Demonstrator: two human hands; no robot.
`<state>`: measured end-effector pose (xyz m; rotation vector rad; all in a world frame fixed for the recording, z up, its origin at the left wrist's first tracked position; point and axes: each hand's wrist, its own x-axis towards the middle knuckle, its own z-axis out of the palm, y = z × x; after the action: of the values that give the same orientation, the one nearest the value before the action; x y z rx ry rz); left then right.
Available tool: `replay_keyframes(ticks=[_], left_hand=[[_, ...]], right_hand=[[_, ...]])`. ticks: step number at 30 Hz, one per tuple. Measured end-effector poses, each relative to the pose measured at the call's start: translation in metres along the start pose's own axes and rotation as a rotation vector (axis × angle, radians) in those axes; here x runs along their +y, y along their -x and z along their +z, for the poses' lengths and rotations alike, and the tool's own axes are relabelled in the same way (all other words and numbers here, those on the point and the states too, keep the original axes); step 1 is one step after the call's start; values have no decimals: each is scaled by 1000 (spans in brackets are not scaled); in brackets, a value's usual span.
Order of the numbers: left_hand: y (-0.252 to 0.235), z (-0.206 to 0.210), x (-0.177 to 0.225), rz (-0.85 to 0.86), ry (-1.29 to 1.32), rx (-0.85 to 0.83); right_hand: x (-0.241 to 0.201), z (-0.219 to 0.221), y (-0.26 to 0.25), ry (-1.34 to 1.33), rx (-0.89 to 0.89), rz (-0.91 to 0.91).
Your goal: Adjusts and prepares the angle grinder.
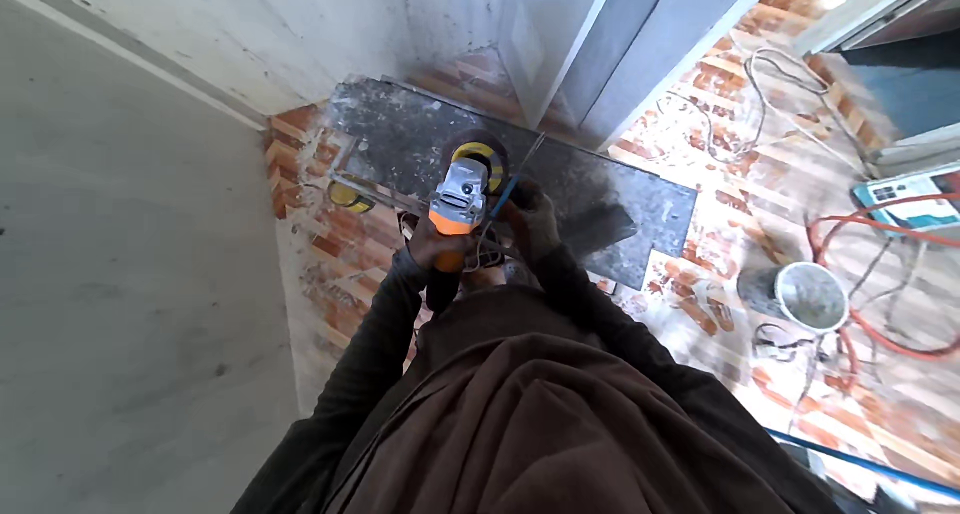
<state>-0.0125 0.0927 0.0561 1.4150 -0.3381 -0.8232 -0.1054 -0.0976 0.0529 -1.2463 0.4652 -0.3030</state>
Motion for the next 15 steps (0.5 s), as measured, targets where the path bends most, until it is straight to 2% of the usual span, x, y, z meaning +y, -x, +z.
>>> replay_keyframes(ticks=[5, 8, 12, 15], left_hand=[[3, -5, 4, -10, 37, 27], [8, -16, 5, -5, 95, 6], [20, -23, 2, -11, 177, -23], [33, -23, -7, -9, 182, -32]], right_hand=[[14, -48, 3, 83, -127, 45], [32, -70, 15, 3, -295, 92], [31, -71, 24, -21, -474, 108], [24, -65, 20, 29, -574, 54]])
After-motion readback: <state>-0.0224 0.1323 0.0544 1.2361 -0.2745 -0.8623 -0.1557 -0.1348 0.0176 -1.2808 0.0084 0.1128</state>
